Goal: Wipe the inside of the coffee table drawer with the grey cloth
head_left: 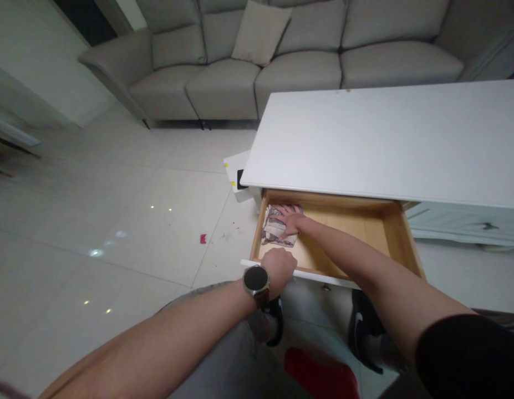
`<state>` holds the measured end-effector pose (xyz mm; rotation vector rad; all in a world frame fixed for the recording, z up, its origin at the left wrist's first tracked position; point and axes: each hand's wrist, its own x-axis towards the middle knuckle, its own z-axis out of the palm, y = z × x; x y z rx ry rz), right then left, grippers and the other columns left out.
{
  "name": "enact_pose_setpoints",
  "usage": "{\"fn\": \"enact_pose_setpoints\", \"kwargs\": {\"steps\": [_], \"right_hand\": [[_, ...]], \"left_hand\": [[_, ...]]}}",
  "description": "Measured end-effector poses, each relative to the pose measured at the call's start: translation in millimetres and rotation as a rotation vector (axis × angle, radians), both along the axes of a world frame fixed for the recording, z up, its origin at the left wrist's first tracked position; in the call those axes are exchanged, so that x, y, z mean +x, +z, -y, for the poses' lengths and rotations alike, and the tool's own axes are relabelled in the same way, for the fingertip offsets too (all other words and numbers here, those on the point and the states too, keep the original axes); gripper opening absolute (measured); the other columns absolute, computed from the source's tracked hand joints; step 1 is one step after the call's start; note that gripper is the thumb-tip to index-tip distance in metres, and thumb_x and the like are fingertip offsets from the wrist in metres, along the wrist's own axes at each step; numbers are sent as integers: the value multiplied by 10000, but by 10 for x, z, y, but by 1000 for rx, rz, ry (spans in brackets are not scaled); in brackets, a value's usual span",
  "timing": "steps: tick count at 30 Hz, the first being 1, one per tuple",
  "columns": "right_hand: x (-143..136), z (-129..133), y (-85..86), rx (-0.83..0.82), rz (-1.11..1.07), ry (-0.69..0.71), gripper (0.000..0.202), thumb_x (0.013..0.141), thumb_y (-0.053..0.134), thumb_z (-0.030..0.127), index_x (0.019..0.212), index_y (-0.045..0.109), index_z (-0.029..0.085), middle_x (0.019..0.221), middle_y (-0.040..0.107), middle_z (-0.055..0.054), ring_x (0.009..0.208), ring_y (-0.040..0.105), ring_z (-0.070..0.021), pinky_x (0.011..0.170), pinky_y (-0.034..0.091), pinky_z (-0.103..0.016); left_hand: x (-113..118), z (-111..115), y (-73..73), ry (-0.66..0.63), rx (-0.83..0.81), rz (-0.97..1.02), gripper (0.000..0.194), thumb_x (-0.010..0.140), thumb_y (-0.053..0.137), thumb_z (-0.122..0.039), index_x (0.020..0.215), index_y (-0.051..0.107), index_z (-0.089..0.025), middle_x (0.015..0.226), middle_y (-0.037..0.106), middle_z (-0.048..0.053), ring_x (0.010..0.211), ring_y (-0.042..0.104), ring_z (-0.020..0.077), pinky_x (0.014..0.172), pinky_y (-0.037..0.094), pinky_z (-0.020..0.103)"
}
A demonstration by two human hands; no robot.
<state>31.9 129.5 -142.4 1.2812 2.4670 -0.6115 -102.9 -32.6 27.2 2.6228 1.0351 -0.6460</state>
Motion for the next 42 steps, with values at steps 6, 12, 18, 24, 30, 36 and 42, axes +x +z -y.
{"fn": "enact_pose_setpoints", "kwargs": {"steps": [6,12,18,24,30,36,42], "right_hand": [[-53,-100,8,167,-16,-56,937,752,661,622,1578,327,332,1698,85,-67,1531,35,-396,1178,30,-637],[-9,-41,-38,-8,-49,-51,1243,624,737,715,1626,107,338,1698,-68,-92,1524,-34,-428,1151,66,-680],[286,-67,-102,-15,-57,-8,1294,576,763,735,1622,95,369,1698,-87,-76,1520,-40,-443,1152,52,-682],[1174,152,-168,26,44,7,1286,611,743,731,1631,82,312,1695,-51,-132,1511,5,-471,1146,100,-689],[2374,463,-191,21,235,-52,1299,564,792,680,1624,128,330,1693,18,-150,1506,59,-480,1127,119,-714],[3073,750,-238,53,324,-152,1362,479,875,550,1619,163,329,1689,70,-156,1503,72,-485,1135,95,-709],[3053,948,-258,74,292,-121,1360,510,861,559,1627,132,293,1690,-26,-163,1506,-7,-493,1125,42,-732]], "left_hand": [[31,3,77,21,-22,-63,270,925,495,-35,962,759,-84,923,745,168,923,721,252,720,551,317],[28,-5,136,30,-33,-67,293,934,464,-21,984,748,-75,954,740,177,955,716,275,737,555,348],[27,-7,181,53,-52,-89,318,947,436,-23,1007,745,-62,993,739,189,990,711,289,772,569,371],[2,9,164,33,-10,-89,301,944,460,-23,995,753,-67,980,742,194,976,717,274,781,576,355],[-24,4,103,4,37,-63,281,940,481,-24,961,756,-73,945,744,193,956,725,266,777,588,351],[-24,-8,130,-2,47,-53,272,931,487,-13,945,753,-66,936,745,199,948,729,272,766,582,353],[-16,-22,152,-10,36,-64,294,932,464,-3,963,752,-55,961,742,213,977,722,304,769,571,376]]}}
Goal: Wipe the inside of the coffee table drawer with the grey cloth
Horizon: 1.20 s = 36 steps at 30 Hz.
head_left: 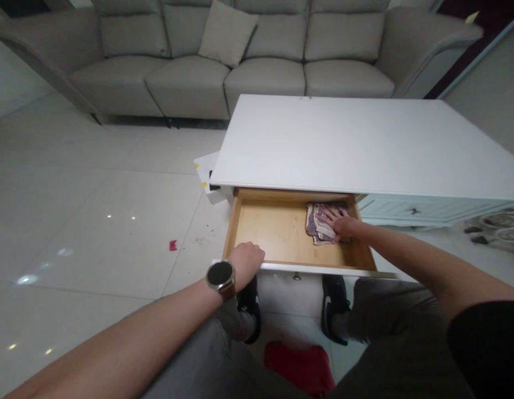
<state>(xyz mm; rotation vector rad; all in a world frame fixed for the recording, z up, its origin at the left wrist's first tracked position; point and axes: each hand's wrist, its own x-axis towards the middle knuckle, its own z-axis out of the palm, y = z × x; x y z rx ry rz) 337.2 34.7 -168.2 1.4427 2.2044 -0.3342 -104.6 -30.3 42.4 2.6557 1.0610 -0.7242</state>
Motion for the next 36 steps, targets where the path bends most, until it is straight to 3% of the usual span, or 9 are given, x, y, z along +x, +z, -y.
{"fn": "enact_pose_setpoints", "kwargs": {"steps": [6,11,16,20,29,36], "right_hand": [[-123,390,43,-6,-53,45,1312,577,791,656,1631,120,257,1683,-43,-187,1503,-61,-494,1122,17,-736],[-251,674,146,-128,-59,33,1346,552,809,659,1631,99,280,1683,-60,-182,1500,-83,-497,1123,29,-738],[-208,531,238,-247,-47,92,1342,478,889,490,1611,182,359,1695,-49,-124,1509,-24,-484,1125,111,-722],[-171,401,229,-173,-40,127,1349,432,909,398,1595,226,390,1700,-38,-87,1515,-36,-463,1129,85,-718],[-244,597,250,-144,-82,154,1333,466,894,472,1603,202,386,1700,-59,-68,1515,-61,-457,1149,93,-677],[-278,580,272,-176,-61,130,1327,462,898,453,1601,221,373,1697,-40,-108,1509,-50,-477,1127,78,-703]], "left_hand": [[7,1,1,0,7,-27,305,936,455,-12,966,754,-63,961,742,209,981,721,292,773,570,360],[2,-3,-19,-9,23,-26,288,934,475,-19,968,757,-67,956,747,199,978,724,280,782,567,342],[-2,-5,-15,-14,32,-14,299,922,466,2,959,756,-61,954,743,212,968,725,282,786,567,353],[-8,-1,-22,-22,38,-2,293,920,469,-1,952,753,-63,935,742,208,963,724,287,776,567,357],[-24,-20,-81,-26,39,-3,260,903,505,-4,926,753,-74,908,740,199,929,726,268,768,564,338],[-4,-13,-52,-14,18,7,283,920,477,-9,926,754,-63,907,735,215,931,727,292,756,565,360]]}}
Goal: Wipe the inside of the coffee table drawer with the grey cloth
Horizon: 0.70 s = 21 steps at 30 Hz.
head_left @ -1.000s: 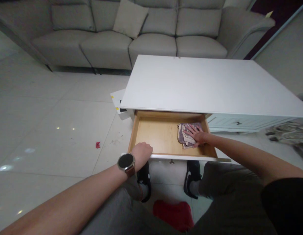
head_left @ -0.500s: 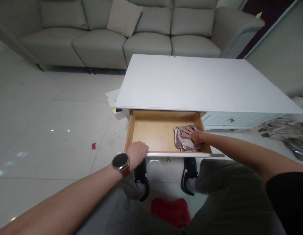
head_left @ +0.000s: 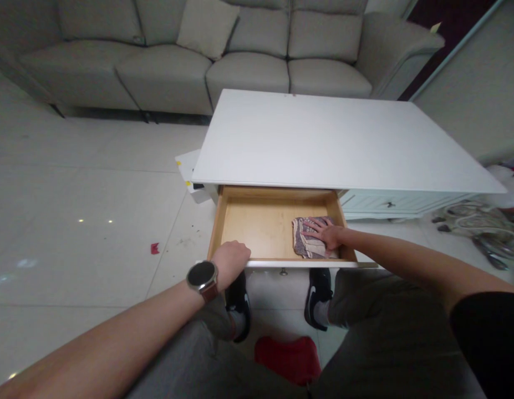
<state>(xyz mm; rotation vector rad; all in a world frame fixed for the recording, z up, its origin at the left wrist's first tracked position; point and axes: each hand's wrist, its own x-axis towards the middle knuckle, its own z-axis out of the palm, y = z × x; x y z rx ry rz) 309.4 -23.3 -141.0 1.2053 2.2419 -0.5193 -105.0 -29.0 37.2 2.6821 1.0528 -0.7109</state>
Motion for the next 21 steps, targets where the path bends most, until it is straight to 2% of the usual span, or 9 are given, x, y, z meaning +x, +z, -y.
{"fn": "enact_pose_setpoints", "kwargs": {"steps": [4,9,15,21], "right_hand": [[-36,-29,-12,-5,5,-1,1295,485,875,448,1602,225,366,1696,-59,-108,1509,-40,-478,1124,85,-704],[-198,-118,0,-11,3,-8,1327,448,884,439,1600,232,366,1697,-53,-107,1507,-40,-485,1128,76,-698],[-521,-297,5,-30,-7,11,1363,441,883,445,1607,181,377,1695,-82,-107,1506,-53,-482,1117,68,-702],[-956,-490,-44,-43,1,53,1411,386,911,441,1599,191,398,1699,-65,-98,1506,-63,-472,1127,61,-692]], "left_hand": [[23,3,-5,-6,6,12,264,907,494,-2,903,750,-69,882,732,206,899,729,279,737,560,344],[41,-1,-22,-4,8,22,250,894,504,5,889,742,-73,878,731,198,888,727,272,730,557,335],[51,5,17,5,-17,10,283,902,478,23,916,748,-61,923,735,216,937,726,298,759,570,370],[67,10,63,7,-29,-26,320,927,449,5,969,758,-63,989,745,207,996,722,302,806,586,386]]}}
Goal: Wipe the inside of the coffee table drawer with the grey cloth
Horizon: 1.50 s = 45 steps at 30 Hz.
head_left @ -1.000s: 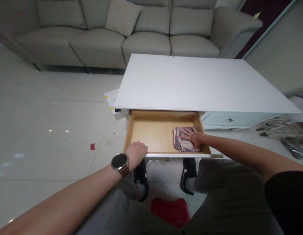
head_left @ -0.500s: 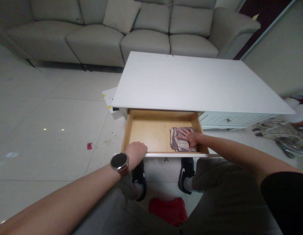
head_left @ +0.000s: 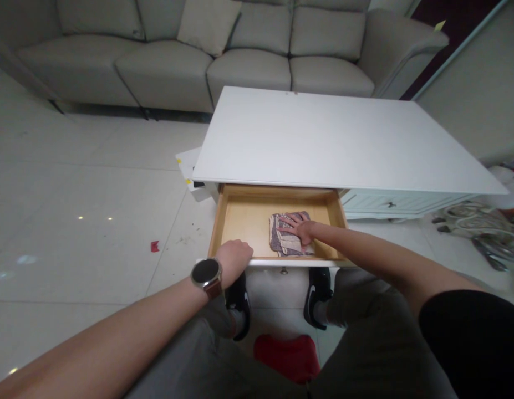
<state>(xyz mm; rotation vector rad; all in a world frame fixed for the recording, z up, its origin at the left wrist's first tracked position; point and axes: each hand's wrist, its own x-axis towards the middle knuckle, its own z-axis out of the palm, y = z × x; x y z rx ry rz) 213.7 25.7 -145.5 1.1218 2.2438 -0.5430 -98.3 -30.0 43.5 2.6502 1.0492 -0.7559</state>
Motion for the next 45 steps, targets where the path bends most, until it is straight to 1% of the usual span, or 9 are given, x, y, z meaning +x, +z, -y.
{"fn": "enact_pose_setpoints", "kwargs": {"steps": [5,11,18,21,25,28,32,41,45], "right_hand": [[-441,-159,-40,-5,-10,44,1421,392,910,453,1600,163,412,1697,-99,-81,1506,-108,-454,1127,34,-699],[-1013,-257,2,-8,1,66,1459,438,909,426,1608,37,409,1678,-196,-67,1502,-175,-431,1133,-5,-691],[-1546,-353,4,5,-56,53,1427,467,896,510,1614,55,391,1683,-178,-55,1493,-185,-451,1151,3,-680],[-1753,-405,-7,5,-59,34,1412,489,885,459,1610,28,405,1673,-214,-38,1492,-190,-451,1137,2,-707],[-1982,-447,3,1,-109,12,1323,550,847,398,1614,61,393,1673,-209,-38,1495,-181,-451,1119,-3,-739],[-2040,-447,17,7,-142,-3,1239,605,810,424,1616,94,387,1679,-188,-33,1500,-177,-439,1117,-8,-741],[-1990,-431,40,26,-192,-1,1157,661,757,452,1614,102,399,1683,-174,-19,1509,-164,-421,1119,-9,-738],[-1894,-588,72,70,-209,38,1159,637,777,400,1607,142,411,1700,-81,-43,1527,-65,-412,1133,25,-718],[-1864,-737,77,66,-192,35,1221,591,808,450,1608,134,410,1700,-88,-39,1523,-74,-423,1137,30,-711]], "left_hand": [[8,4,6,-8,6,13,319,921,453,12,968,760,-60,979,744,214,984,724,294,804,590,384],[13,-5,-23,8,-6,-11,295,943,472,-36,993,760,-83,989,751,191,1000,721,283,815,583,365],[4,-4,-79,24,5,15,292,965,460,-77,949,751,-88,929,743,185,939,725,268,782,558,335],[-1,1,-113,33,28,42,282,979,469,-117,960,748,-82,900,740,185,923,726,251,790,557,323],[5,3,-130,32,30,37,279,969,470,-89,1017,743,-56,907,742,203,933,731,269,783,571,346],[16,11,-109,47,19,22,313,968,436,-60,1034,742,-41,945,742,222,956,731,301,776,577,381],[25,32,-70,74,16,29,345,970,407,-41,1066,738,-39,947,743,225,959,733,306,781,582,393],[-7,20,-96,46,8,26,324,967,420,-45,1031,738,-38,913,730,212,951,726,280,759,570,346],[0,14,-100,47,-12,22,314,947,434,-24,977,746,-44,913,730,213,933,731,273,743,563,332]]}}
